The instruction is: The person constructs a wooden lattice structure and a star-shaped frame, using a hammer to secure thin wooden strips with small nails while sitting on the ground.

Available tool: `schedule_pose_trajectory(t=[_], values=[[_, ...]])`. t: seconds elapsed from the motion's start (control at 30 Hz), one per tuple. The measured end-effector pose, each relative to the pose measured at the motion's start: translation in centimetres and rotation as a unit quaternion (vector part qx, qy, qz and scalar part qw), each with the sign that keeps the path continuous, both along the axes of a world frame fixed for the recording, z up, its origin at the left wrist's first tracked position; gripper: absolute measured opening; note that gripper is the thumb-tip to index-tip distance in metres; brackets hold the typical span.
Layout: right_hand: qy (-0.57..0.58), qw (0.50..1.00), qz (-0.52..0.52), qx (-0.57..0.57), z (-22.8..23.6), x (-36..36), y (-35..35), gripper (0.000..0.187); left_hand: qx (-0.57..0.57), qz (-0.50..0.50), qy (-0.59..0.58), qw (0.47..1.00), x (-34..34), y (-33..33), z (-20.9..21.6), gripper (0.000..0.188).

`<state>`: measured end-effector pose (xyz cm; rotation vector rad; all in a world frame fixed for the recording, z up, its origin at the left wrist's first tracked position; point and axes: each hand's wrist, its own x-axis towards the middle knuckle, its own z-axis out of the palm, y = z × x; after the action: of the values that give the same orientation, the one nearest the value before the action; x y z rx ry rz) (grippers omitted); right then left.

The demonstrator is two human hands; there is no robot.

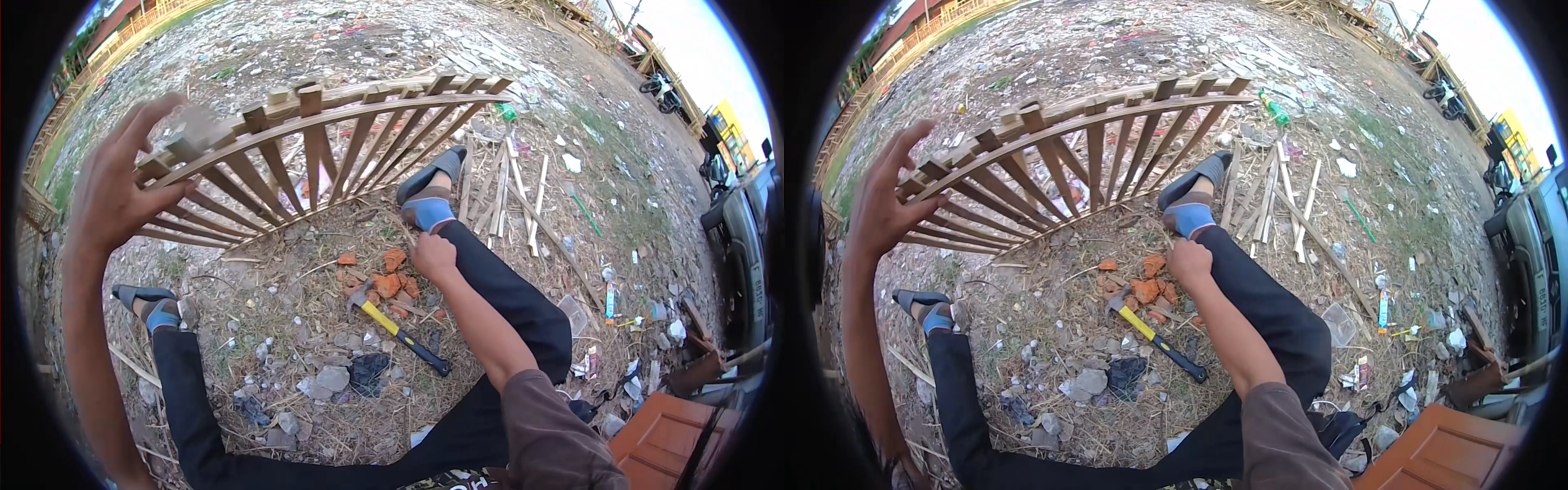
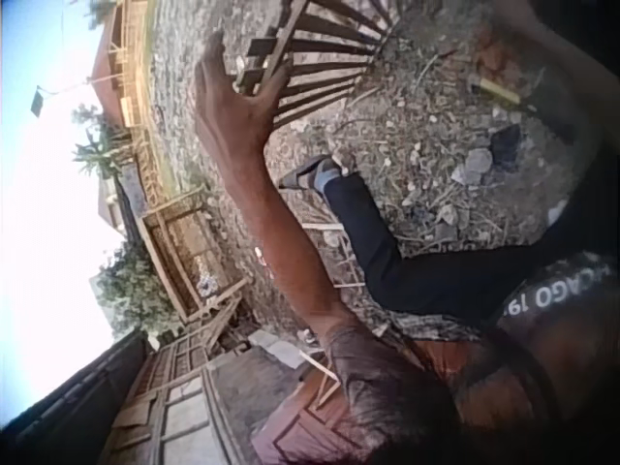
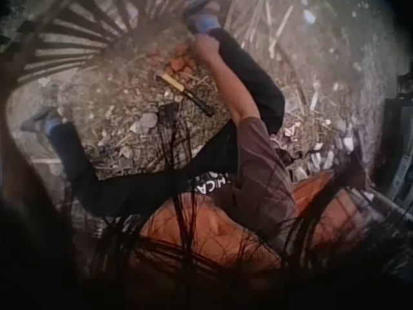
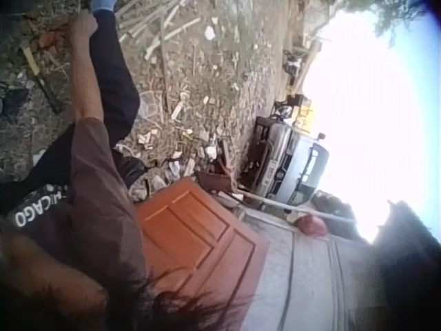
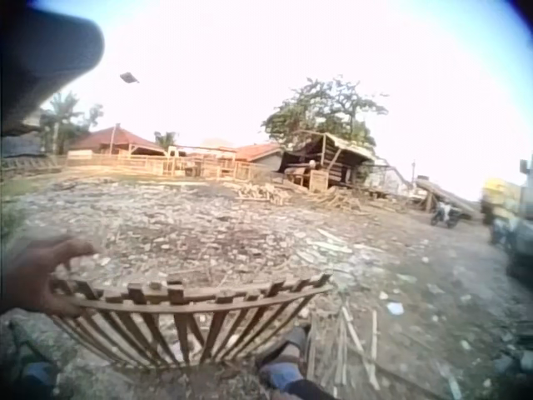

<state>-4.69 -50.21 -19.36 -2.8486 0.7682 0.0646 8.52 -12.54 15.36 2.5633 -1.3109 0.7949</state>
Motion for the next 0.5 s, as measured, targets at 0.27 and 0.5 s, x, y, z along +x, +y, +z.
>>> schedule_pose_trajectory(t=[0.27,0.5], values=[[0.008,1.000,0.022,0.009,-0.2,0.6,-0.7,0.016,-0.060,0.073,0.169,0.981,2.0,0.7,-1.3,0.086],[-0.004,0.994,0.111,0.006,9.4,-2.2,-7.1,0.021,-0.167,0.003,0.255,0.952,2.1,1.5,-1.3,0.106]])
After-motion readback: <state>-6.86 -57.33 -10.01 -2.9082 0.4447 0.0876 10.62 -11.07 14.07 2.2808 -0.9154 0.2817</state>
